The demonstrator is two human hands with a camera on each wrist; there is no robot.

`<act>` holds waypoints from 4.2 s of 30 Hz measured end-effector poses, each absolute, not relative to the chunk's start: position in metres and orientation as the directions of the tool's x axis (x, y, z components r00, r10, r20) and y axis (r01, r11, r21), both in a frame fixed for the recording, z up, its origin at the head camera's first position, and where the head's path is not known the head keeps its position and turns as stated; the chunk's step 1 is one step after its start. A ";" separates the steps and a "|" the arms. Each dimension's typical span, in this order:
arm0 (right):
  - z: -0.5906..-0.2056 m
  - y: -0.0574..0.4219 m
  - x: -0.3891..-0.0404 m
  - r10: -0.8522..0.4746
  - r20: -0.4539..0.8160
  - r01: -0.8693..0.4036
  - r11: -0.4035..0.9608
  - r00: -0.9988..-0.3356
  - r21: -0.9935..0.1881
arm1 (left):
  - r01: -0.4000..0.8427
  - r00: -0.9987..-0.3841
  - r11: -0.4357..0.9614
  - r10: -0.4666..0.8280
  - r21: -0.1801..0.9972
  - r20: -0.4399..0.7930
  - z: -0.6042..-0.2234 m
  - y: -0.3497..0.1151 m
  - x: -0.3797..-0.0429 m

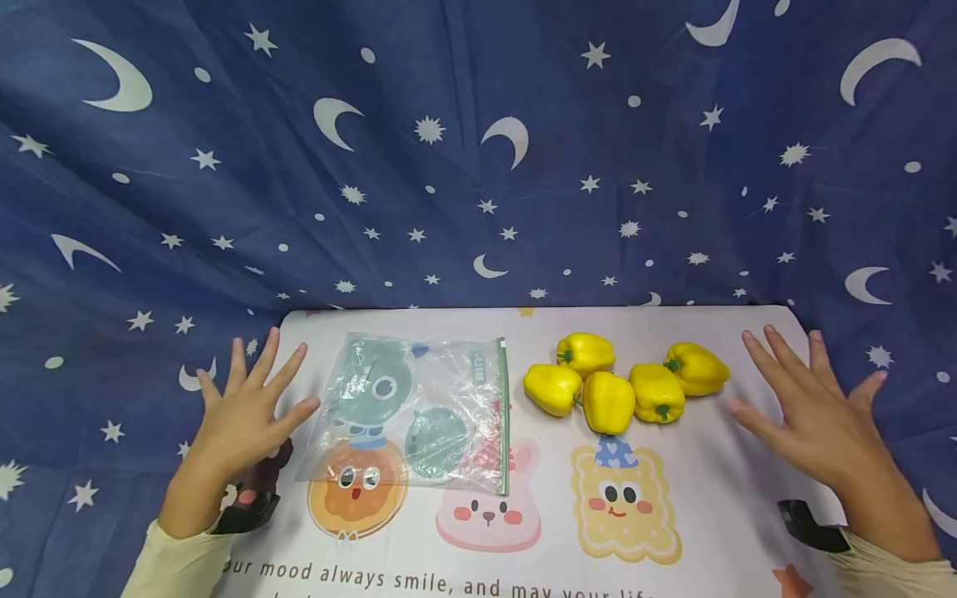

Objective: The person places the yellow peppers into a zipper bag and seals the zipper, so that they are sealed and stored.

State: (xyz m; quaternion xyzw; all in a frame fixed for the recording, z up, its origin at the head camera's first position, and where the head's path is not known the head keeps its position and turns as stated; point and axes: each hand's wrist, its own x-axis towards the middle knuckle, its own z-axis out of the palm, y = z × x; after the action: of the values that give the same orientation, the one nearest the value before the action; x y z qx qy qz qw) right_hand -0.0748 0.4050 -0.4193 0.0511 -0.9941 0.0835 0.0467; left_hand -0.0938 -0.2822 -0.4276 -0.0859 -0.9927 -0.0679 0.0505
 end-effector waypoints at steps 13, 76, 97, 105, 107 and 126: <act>-0.439 0.345 -0.097 -0.258 0.084 -0.271 0.929 -0.963 -0.253 | 0.260 -0.965 0.904 0.242 0.340 0.097 -0.462 -0.196 -0.095; -0.490 0.223 -0.133 -0.398 0.213 -0.443 0.864 -0.892 -0.240 | 0.120 -0.983 0.942 0.158 0.314 -0.097 -0.546 -0.116 -0.111; -0.475 0.176 -0.130 -0.437 0.310 -0.521 0.804 -0.844 -0.286 | 0.126 -0.978 0.935 0.172 0.330 -0.116 -0.546 -0.118 -0.111; -0.482 0.152 -0.121 -0.523 0.308 -0.605 0.720 -0.795 -0.338 | 0.130 -0.979 0.935 0.174 0.331 -0.107 -0.548 -0.118 -0.112; -0.486 0.148 -0.118 -0.531 0.272 -0.597 0.713 -0.802 -0.368 | 0.132 -0.979 0.934 0.175 0.332 -0.103 -0.548 -0.119 -0.112; -0.513 0.148 -0.110 -0.501 0.158 -0.513 0.725 -0.851 -0.459 | 0.129 -0.978 0.931 0.176 0.341 -0.109 -0.548 -0.120 -0.113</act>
State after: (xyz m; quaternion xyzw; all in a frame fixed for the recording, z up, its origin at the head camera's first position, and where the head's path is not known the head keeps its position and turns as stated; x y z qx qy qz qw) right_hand -0.1098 0.1479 -0.5130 0.2731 -0.9287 0.2505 0.0115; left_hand -0.1129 -0.1202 -0.5479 -0.0777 -0.9802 -0.1686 -0.0688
